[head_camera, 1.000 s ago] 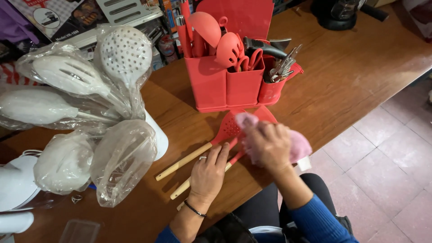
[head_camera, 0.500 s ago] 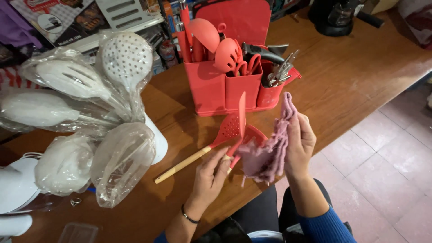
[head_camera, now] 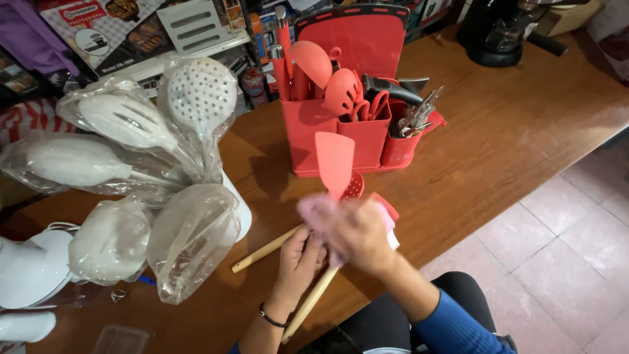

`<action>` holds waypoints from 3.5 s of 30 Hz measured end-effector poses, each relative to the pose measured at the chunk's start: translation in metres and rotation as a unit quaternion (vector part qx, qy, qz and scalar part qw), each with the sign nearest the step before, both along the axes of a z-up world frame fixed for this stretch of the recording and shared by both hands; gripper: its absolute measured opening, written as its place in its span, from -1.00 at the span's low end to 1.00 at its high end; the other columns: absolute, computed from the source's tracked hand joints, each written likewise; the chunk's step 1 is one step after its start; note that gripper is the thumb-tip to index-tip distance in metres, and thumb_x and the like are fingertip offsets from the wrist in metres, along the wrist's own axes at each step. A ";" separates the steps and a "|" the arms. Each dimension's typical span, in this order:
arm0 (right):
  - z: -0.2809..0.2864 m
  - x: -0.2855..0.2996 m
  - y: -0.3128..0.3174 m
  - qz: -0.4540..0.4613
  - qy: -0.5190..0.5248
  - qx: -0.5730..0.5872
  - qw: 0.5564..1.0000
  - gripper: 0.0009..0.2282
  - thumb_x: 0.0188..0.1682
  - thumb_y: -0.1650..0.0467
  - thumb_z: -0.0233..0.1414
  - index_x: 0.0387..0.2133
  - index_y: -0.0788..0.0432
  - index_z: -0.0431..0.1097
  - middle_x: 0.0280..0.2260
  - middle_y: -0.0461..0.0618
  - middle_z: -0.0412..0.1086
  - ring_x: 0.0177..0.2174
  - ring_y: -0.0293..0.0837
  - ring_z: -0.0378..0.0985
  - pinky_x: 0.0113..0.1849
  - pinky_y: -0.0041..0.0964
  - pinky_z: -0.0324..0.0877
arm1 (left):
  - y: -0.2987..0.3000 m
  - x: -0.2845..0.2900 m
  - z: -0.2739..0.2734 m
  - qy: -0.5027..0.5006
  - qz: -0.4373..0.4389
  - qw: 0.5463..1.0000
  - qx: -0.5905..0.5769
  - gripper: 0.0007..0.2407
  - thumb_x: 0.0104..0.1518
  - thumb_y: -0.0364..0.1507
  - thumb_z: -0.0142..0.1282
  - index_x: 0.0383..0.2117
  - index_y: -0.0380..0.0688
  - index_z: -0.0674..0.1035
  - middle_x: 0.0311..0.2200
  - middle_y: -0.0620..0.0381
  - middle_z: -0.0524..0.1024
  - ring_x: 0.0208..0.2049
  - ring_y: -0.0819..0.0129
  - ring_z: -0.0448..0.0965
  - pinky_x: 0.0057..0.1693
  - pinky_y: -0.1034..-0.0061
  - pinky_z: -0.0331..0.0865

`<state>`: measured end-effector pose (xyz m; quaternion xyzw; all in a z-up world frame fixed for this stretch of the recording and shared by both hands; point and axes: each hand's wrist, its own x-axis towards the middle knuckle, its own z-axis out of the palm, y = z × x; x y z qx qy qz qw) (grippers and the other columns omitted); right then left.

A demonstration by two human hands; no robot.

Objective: Clean silicone kitchen utensils with a cloth

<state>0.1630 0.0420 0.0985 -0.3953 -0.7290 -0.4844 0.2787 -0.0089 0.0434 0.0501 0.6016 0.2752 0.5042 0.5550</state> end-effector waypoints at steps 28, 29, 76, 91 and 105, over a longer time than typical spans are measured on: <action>0.005 0.156 -0.009 -0.086 0.315 -0.092 0.941 -0.73 0.02 0.46 0.25 0.00 0.18 0.59 -0.21 0.20 0.34 -0.23 0.18 0.40 -0.15 -0.01 0.38 | 0.010 -0.019 0.050 0.351 -0.008 0.908 0.227 -0.71 0.30 -0.43 0.01 0.10 -0.19 0.57 -0.17 -0.20 0.61 -0.17 -0.18 0.65 -0.08 0.11 0.54; 0.001 0.159 -0.011 -0.108 0.298 -0.104 0.943 -0.74 0.02 0.43 0.25 -0.01 0.19 0.59 -0.20 0.22 0.36 -0.22 0.21 0.41 -0.13 0.03 0.37 | 0.010 -0.018 0.043 0.419 0.027 0.877 0.234 -0.70 0.31 -0.43 -0.03 0.13 -0.20 0.54 -0.10 -0.22 0.57 -0.12 -0.21 0.63 -0.05 0.09 0.53; -0.082 0.187 -0.001 -0.248 0.389 -0.368 0.807 -0.57 -0.01 0.01 0.05 0.11 -0.27 0.45 0.17 0.05 0.31 0.25 0.15 0.12 0.06 -0.01 0.05 | 0.022 0.006 -0.057 0.589 0.235 0.635 0.441 -0.55 -0.03 -0.25 0.31 0.05 0.06 0.54 -0.11 0.09 0.47 -0.26 0.11 0.59 -0.22 0.34 0.58; -0.075 0.186 0.000 -0.269 0.379 -0.416 0.781 -0.51 -0.02 -0.04 0.00 0.20 -0.34 0.36 0.27 0.07 0.21 0.27 0.23 0.06 0.06 0.10 0.06 | 0.025 -0.016 -0.066 0.625 0.169 0.694 0.315 -0.52 0.10 0.00 0.14 0.11 0.12 0.47 -0.06 0.10 0.53 -0.08 0.00 0.61 -0.07 0.15 0.54; -0.093 0.208 0.005 -0.265 0.321 -0.420 0.806 -0.62 0.00 0.05 0.00 0.12 -0.43 0.41 0.15 -0.19 0.31 0.24 0.03 0.15 0.04 0.04 0.19 | 0.042 -0.021 -0.067 0.693 0.084 0.699 0.156 -0.62 -0.11 -0.31 0.13 -0.12 -0.12 0.48 -0.28 -0.07 0.48 -0.37 -0.20 0.66 -0.21 0.10 0.59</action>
